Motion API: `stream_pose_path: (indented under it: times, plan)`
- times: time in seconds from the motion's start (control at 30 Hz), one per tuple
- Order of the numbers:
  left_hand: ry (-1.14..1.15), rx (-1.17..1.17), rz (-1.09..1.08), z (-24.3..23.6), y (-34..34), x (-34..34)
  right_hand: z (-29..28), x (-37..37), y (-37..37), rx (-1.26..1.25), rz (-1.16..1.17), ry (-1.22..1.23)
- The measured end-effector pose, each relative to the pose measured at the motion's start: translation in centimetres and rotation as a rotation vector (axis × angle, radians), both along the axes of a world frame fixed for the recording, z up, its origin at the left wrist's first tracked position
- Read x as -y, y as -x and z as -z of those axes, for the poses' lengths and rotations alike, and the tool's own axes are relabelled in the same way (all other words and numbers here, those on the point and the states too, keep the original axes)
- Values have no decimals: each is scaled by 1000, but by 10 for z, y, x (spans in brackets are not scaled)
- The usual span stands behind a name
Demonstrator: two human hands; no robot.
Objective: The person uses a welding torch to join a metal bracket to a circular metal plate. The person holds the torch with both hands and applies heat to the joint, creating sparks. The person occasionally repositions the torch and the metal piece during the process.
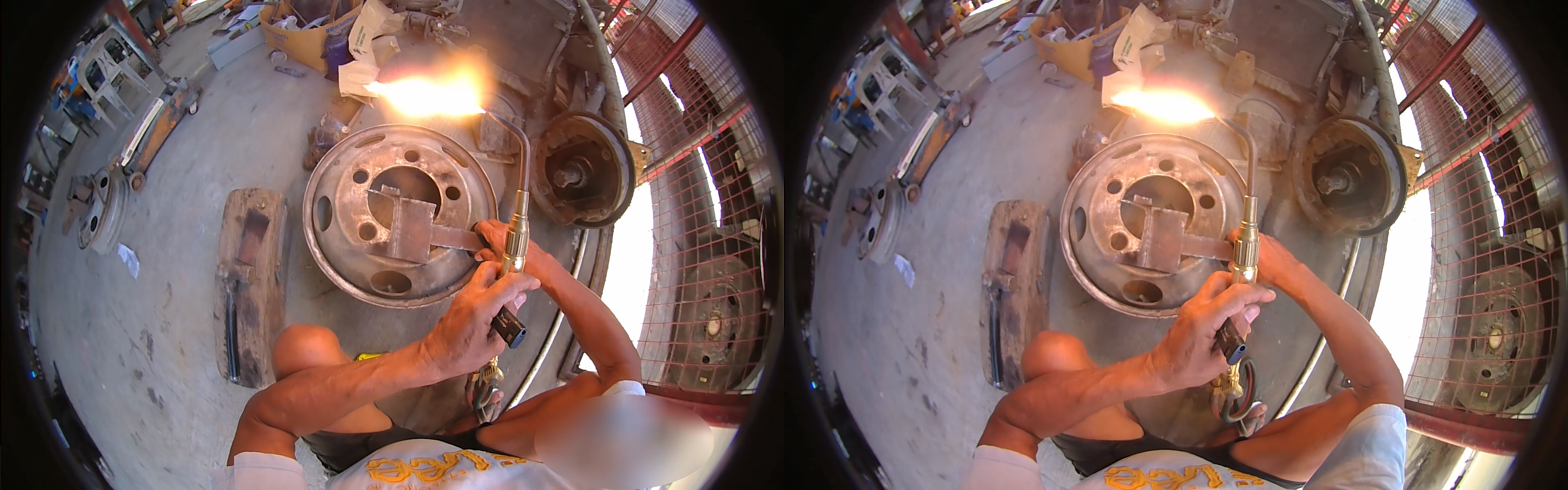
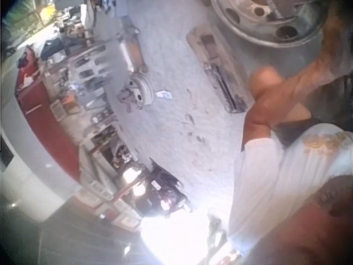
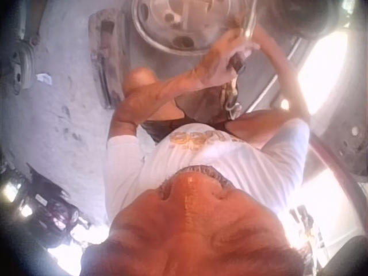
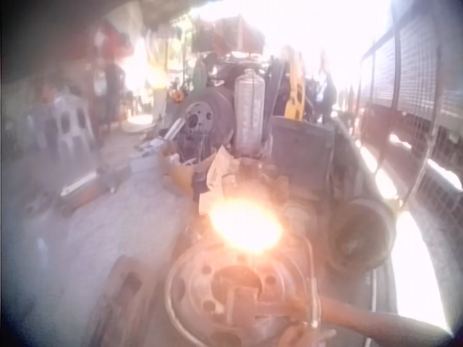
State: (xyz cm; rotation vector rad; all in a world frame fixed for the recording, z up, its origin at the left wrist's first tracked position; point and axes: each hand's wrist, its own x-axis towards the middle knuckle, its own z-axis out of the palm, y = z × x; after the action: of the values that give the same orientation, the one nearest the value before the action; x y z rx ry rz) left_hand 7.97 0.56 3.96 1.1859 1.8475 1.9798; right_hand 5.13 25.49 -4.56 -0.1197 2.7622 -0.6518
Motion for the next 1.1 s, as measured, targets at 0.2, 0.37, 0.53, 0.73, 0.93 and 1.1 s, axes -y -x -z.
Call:
stream_pose_path:
  times: [0.2,0.37,0.53,0.73,0.93,1.1]
  plan:
    - [-5,-31,9,0,-4,3,0,9,-11,52,20,-5]
    - [31,-3,31,2,-9,7,20,13,-16,57,7,-28]
    - [-1,-50,26,1,-13,6,14,43,-40,152,156,197]
    - [52,-73,99,0,-16,11,18,99,-74,-223,218,328]
    - [82,-185,-14,-2,-20,10,16,109,-65,437,530,772]
    - [-45,-91,46,-2,-20,8,22,135,-61,522,614,1087]
